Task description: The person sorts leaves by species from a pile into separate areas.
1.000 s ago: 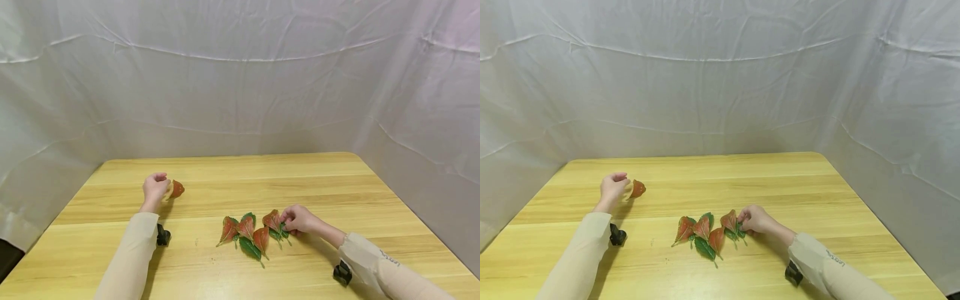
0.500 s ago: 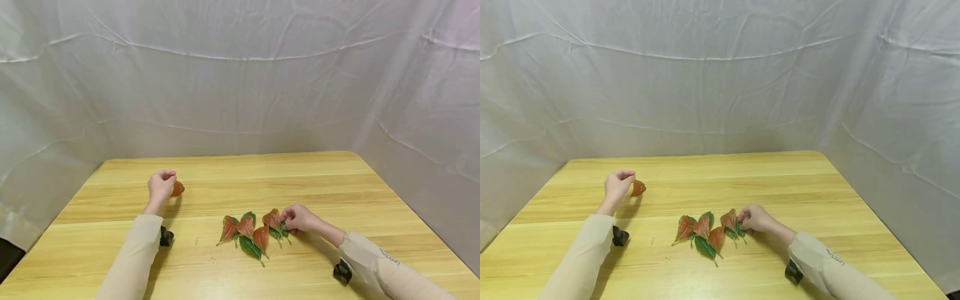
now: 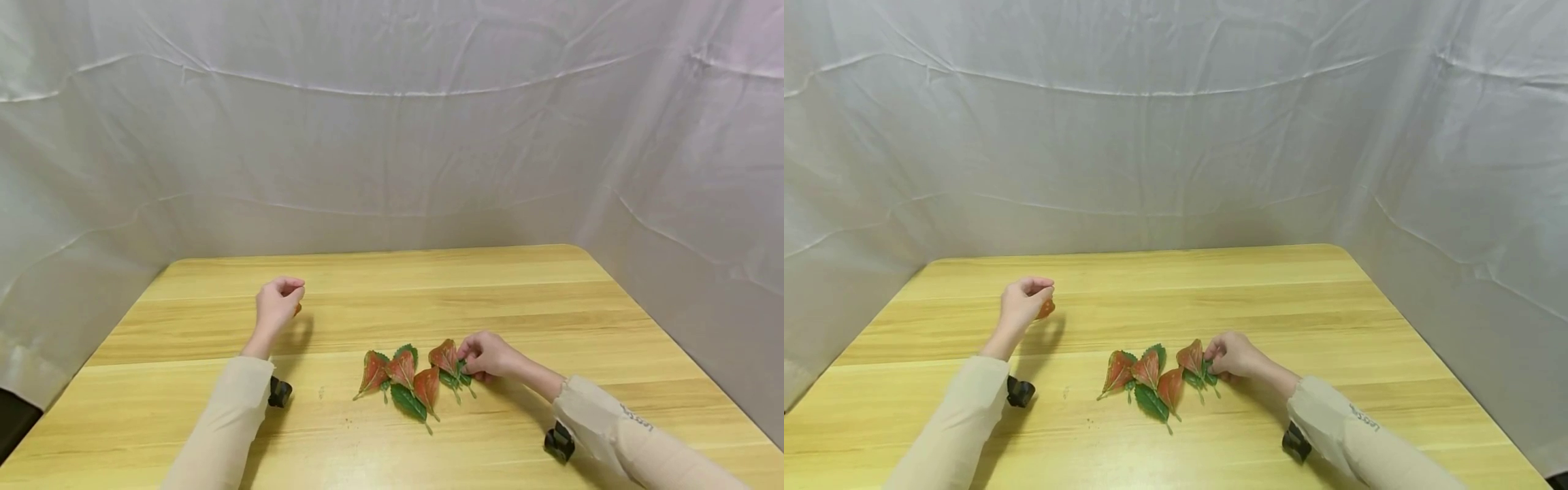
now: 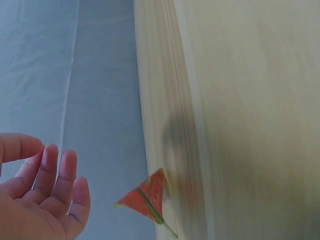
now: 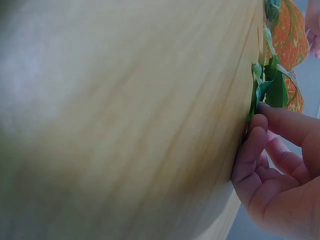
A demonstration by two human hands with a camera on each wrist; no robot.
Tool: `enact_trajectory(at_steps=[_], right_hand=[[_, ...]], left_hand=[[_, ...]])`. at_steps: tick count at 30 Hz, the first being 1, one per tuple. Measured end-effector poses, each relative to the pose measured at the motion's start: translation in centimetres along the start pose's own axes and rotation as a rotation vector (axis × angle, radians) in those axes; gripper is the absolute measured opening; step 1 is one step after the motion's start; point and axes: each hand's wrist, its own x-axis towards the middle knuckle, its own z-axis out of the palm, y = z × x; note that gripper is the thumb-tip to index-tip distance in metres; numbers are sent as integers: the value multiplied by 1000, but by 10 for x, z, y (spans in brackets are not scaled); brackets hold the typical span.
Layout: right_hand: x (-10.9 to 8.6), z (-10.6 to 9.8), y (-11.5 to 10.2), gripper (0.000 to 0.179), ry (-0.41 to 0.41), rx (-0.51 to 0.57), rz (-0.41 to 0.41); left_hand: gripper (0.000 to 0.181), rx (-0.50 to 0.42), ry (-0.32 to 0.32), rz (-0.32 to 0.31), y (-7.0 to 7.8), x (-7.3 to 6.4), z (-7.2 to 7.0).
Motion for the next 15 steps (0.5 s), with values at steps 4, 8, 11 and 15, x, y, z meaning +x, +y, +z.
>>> enact_trajectory(at_steps=[4,8,11,15], right_hand=[[0,0,-1,10,0,-3,1],[-1,0,-2,10,-6,-4,-11],[-1,0,-2,10,-8,2,-17],[-1,0,-2,10,-6,-3,-10]], left_hand=[[17,45,-15,68,4,-5,4],[17,55,-25,100,9,-9,9],[17,58,-40,117,13,-13,11],[15,61,-84,130,18,-18,16]])
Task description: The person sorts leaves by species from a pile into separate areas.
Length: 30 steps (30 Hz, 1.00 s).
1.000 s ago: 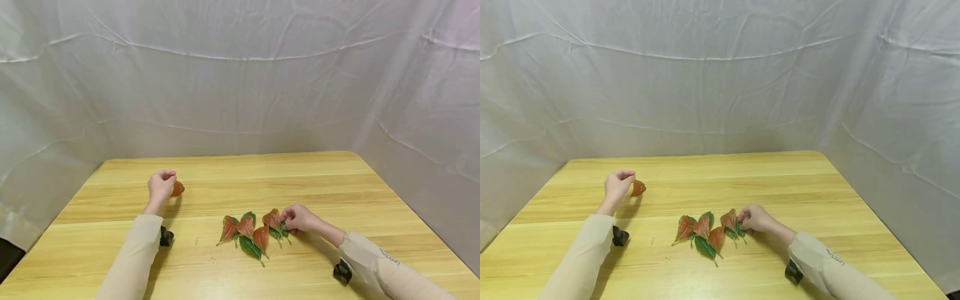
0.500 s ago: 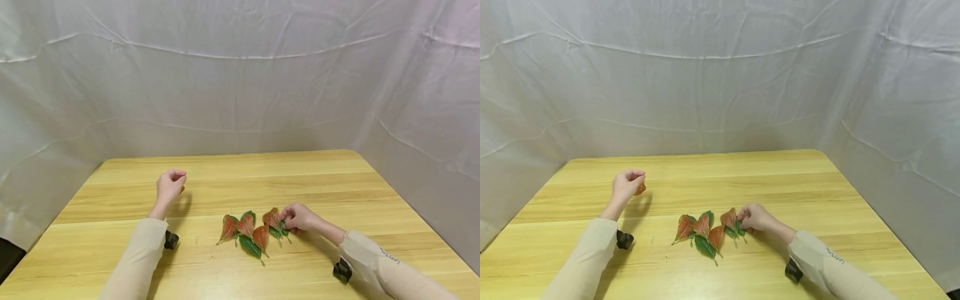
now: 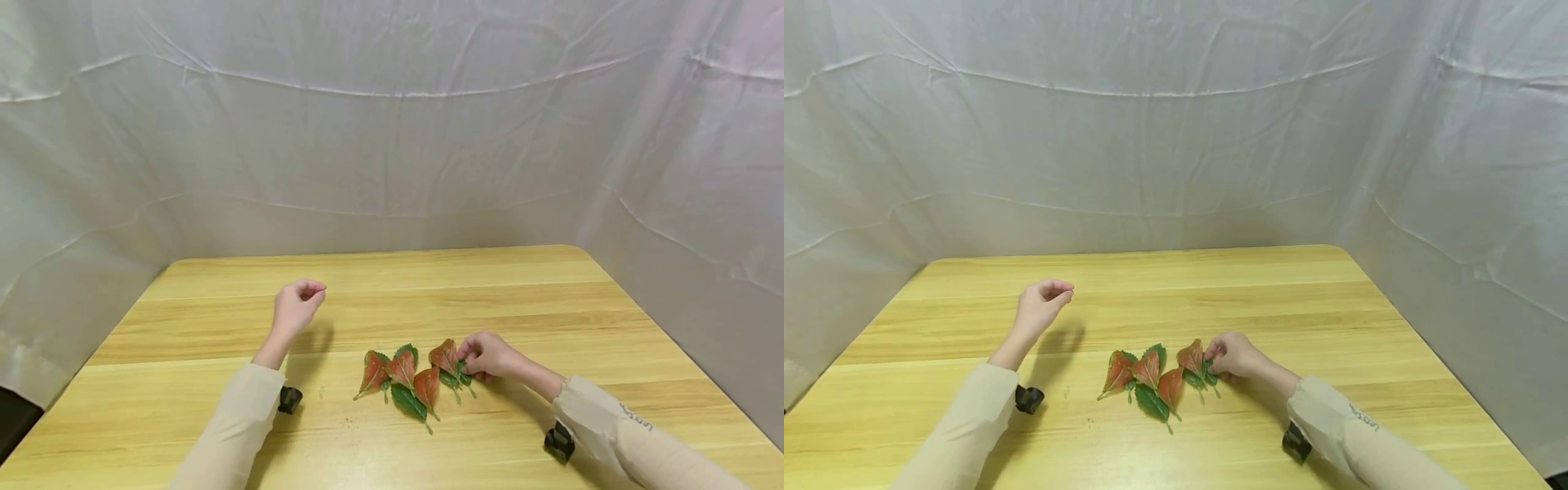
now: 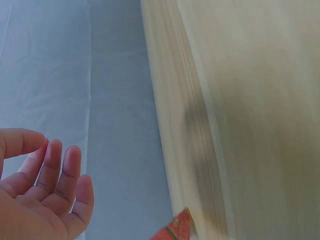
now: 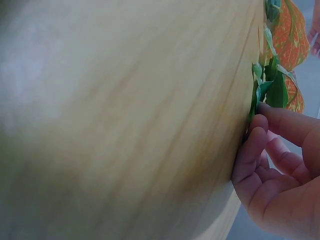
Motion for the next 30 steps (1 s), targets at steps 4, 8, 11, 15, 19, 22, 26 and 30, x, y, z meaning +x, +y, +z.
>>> enact_trajectory(at_steps=[4,8,11,15,19,22,26,30], right_hand=[[1,0,0,10,7,-4,15],[1,0,1,11,8,-1,15],[1,-1,1,11,6,0,5],[1,-1,1,11,2,-3,-10],[1,-1,1,11,2,-2,-11],[1,-1,2,11,-2,-4,-16],[1,-1,2,10,-7,-5,-20],[2,-2,2,11,-10,4,-19]], left_hand=[[14,8,-31,29,5,-5,6],[11,16,-54,86,12,-11,12],[10,23,-97,119,15,-15,16],[12,46,-162,138,18,-21,21],[14,86,-222,172,20,-26,25],[18,109,-295,202,20,-30,27],[24,122,-411,219,19,-35,31],[28,137,-499,225,21,-38,33]])
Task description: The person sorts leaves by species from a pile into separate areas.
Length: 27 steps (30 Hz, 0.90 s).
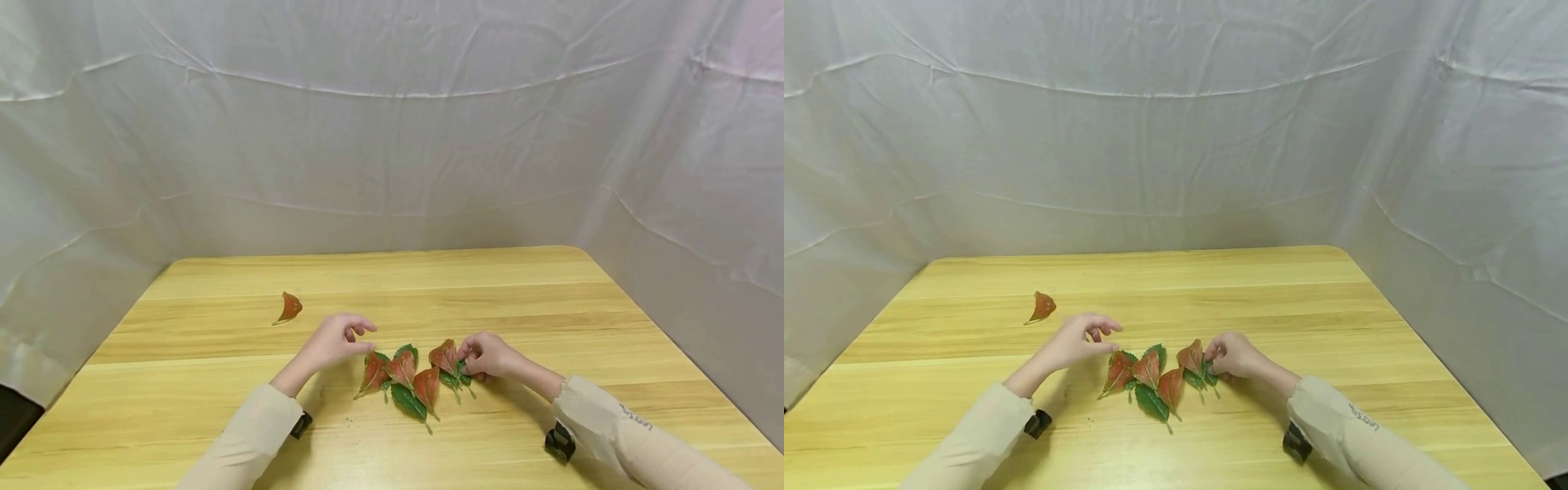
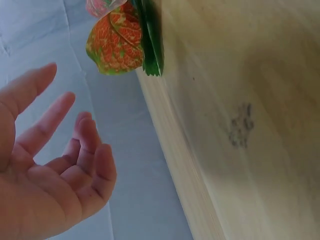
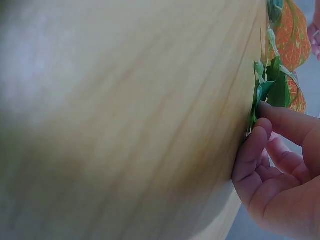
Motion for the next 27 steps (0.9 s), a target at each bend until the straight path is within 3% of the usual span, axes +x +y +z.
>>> enact_trajectory(at_steps=[8,20,27], right_hand=[[1,0,1,10,0,5,0],[1,1,1,10,5,-6,10],[0,0,0,10,3,-9,3]], left_hand=[[33,39,-158,10,1,-2,3],[33,74,-225,-51,-1,-1,7],[27,70,-283,-43,-4,2,9]])
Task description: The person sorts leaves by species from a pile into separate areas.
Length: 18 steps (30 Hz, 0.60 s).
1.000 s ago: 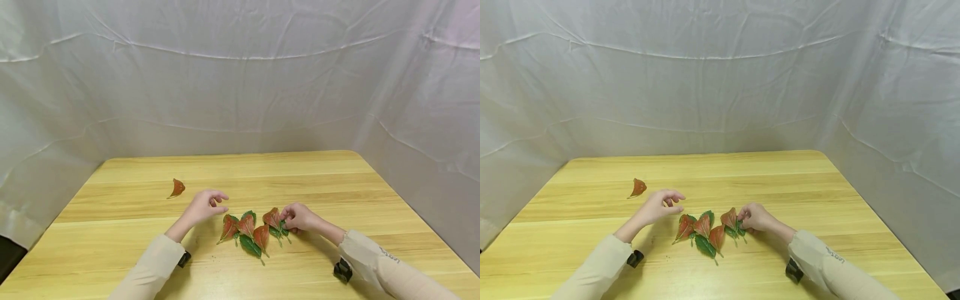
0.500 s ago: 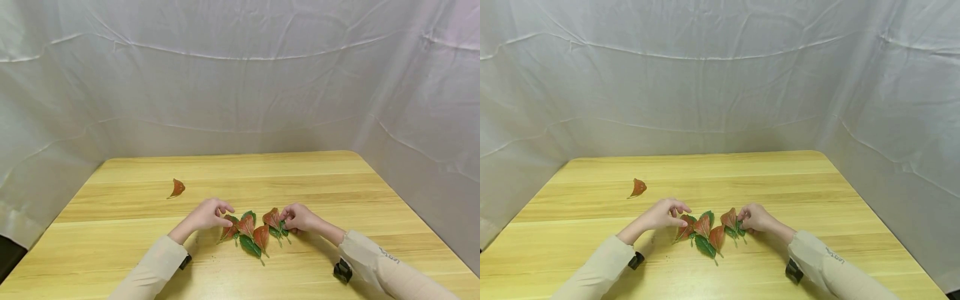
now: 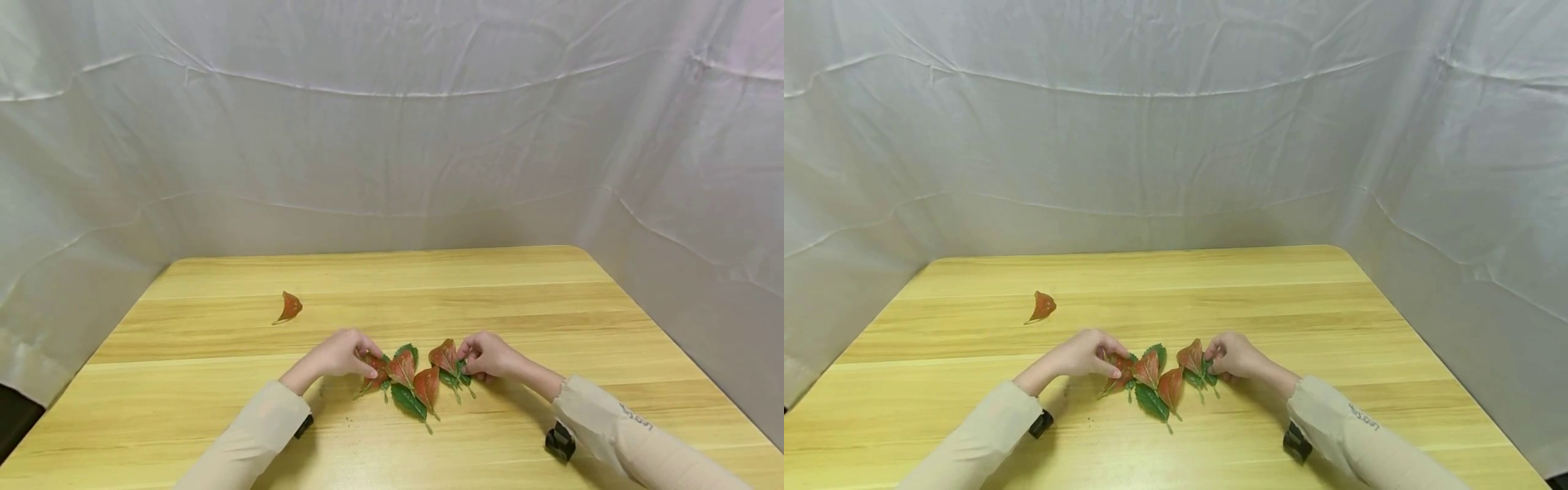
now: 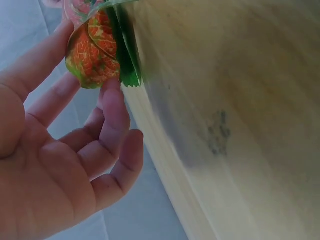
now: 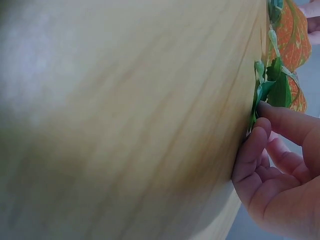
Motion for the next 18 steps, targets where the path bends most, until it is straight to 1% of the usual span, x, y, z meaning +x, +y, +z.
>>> enact_trajectory(at_steps=[5,9,14,18], right_hand=[[-1,0,-2,9,0,-12,12],[-1,-1,-2,8,1,-17,17],[0,-2,-1,2,7,-32,9],[0,-5,-2,5,20,-24,-4]], left_hand=[[24,30,-24,4,-1,3,-3],[25,67,-50,0,-1,5,-4],[27,66,-81,-16,-1,6,-5],[29,65,-99,-30,-4,8,-6]])
